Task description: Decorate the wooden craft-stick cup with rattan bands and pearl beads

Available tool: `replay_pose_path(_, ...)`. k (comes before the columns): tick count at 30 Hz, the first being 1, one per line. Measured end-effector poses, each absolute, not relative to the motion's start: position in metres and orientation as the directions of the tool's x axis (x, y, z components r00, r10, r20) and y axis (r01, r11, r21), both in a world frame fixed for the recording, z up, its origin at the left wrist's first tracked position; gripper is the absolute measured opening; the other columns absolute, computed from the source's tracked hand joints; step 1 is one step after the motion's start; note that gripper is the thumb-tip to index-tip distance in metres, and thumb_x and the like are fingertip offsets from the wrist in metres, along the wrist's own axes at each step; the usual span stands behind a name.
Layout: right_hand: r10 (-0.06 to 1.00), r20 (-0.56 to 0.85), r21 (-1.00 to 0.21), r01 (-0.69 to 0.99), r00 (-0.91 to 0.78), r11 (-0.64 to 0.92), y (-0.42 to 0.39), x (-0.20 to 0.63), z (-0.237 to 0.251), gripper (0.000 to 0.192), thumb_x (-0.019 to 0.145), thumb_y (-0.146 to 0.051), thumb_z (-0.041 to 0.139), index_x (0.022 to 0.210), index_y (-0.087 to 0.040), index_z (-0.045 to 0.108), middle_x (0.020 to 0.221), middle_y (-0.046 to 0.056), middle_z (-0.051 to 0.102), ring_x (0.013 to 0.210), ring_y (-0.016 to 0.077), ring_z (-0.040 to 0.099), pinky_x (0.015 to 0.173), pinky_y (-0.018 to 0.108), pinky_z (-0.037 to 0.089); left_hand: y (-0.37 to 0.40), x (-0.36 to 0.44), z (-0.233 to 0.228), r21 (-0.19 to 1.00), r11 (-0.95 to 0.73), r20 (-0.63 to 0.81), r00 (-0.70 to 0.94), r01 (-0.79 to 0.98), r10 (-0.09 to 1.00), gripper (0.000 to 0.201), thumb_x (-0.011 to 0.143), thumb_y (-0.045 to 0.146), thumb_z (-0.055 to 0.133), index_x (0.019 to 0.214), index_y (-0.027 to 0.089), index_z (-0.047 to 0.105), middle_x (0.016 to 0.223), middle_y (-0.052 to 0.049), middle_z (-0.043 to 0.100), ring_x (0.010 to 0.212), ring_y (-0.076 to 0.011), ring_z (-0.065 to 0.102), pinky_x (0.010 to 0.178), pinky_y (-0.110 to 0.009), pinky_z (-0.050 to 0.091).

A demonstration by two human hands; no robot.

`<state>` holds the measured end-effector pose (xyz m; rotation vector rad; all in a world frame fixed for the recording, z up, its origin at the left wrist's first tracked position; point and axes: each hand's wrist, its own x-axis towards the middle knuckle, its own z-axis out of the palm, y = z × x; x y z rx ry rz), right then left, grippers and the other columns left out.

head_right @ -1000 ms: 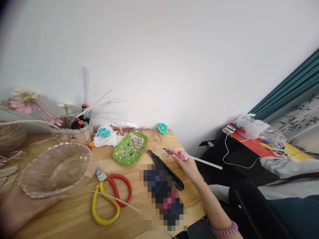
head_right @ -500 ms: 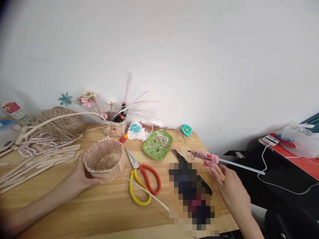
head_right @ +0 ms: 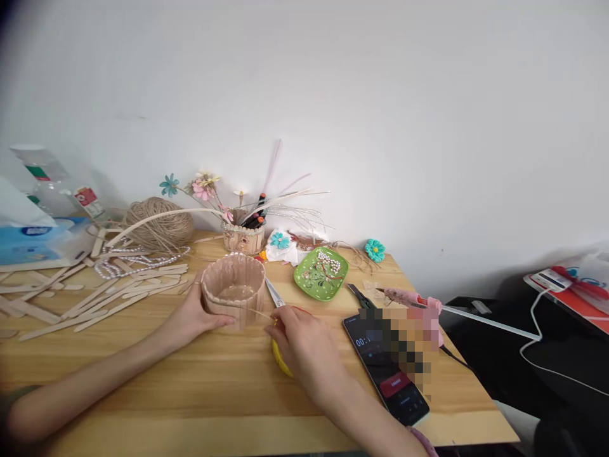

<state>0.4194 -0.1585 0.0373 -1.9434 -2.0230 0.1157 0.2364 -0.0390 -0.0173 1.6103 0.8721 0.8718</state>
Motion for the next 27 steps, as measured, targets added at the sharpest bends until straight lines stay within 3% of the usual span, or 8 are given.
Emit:
replay_pose_path(5, 0.98, 0.197, -0.439, 0.894, -0.008, 0.095, -0.153, 0.423, 0.06, 0.017, 0.089, -0.026, 0.047, 0.088, -0.019, 0.063, 0.076, 0.005, 0.07, 0.066, 0.0174, 0.065, 0.057, 0.024, 0.044, -0.041, 0.229, -0.007, 0.997, -0.068, 0.071, 0.432, -0.023, 0.899, 0.088, 0.051, 0.033, 0.082, 0.122, 0.018, 0.032, 0.131, -0.014, 0.045, 0.126, -0.0302, 0.041, 0.108, -0.045, 0.028)
replay_pose_path(8, 0.996, 0.087, -0.511, 0.859, 0.018, 0.029, -0.152, 0.421, 0.077, 0.016, 0.087, -0.027, 0.049, 0.097, -0.018, 0.058, 0.06, 0.0, 0.065, 0.051, 0.0143, 0.059, 0.05, 0.022, 0.04, -0.043, 0.225, -0.004, 0.999, -0.003, 0.025, 0.445, -0.05, 0.895, 0.088, 0.052, 0.032, 0.082, 0.123, 0.017, 0.032, 0.13, -0.016, 0.047, 0.124, -0.0309, 0.043, 0.107, -0.047, 0.03)
replay_pose_path(10, 1.0, 0.017, -0.542, 0.84, 0.013, -0.002, -0.15, 0.419, 0.087, 0.01, 0.087, -0.025, 0.048, 0.091, -0.018, 0.055, 0.054, -0.004, 0.061, 0.046, 0.0119, 0.055, 0.049, 0.021, 0.038, -0.043, 0.222, 0.0, 0.999, 0.008, 0.008, 0.453, -0.034, 0.891, 0.087, 0.053, 0.031, 0.081, 0.123, 0.017, 0.032, 0.129, -0.016, 0.048, 0.123, -0.0307, 0.044, 0.106, -0.047, 0.031)
replay_pose_path(14, 0.999, 0.018, -0.498, 0.866, -0.031, 0.036, -0.147, 0.419, 0.099, 0.019, 0.087, -0.024, 0.047, 0.07, -0.019, 0.052, 0.055, -0.003, 0.058, 0.046, 0.0096, 0.049, 0.048, 0.02, 0.033, -0.045, 0.218, 0.006, 0.999, 0.027, -0.007, 0.466, -0.037, 0.885, 0.083, 0.054, 0.031, 0.08, 0.122, 0.017, 0.034, 0.13, -0.016, 0.048, 0.123, -0.0304, 0.044, 0.105, -0.046, 0.033)
replay_pose_path(19, 0.995, 0.099, -0.35, 0.935, -0.014, 0.048, -0.14, 0.421, 0.101, 0.02, 0.085, -0.027, 0.051, 0.068, -0.018, 0.056, 0.058, -0.001, 0.057, 0.052, 0.0107, 0.048, 0.049, 0.02, 0.028, -0.048, 0.216, 0.009, 0.988, 0.121, -0.058, 0.484, -0.1, 0.873, 0.084, 0.053, 0.031, 0.081, 0.122, 0.017, 0.035, 0.131, -0.016, 0.048, 0.124, -0.0315, 0.043, 0.105, -0.046, 0.034)
replay_pose_path(27, 0.996, 0.085, -0.462, 0.884, -0.042, 0.076, -0.132, 0.419, 0.108, 0.022, 0.084, -0.026, 0.052, 0.065, -0.016, 0.056, 0.056, -0.002, 0.054, 0.052, 0.0094, 0.044, 0.049, 0.02, 0.029, -0.053, 0.217, 0.012, 0.946, 0.234, -0.099, 0.488, -0.223, 0.867, 0.091, 0.047, 0.026, 0.082, 0.125, 0.016, 0.037, 0.13, -0.015, 0.051, 0.124, -0.0333, 0.044, 0.103, -0.046, 0.036)
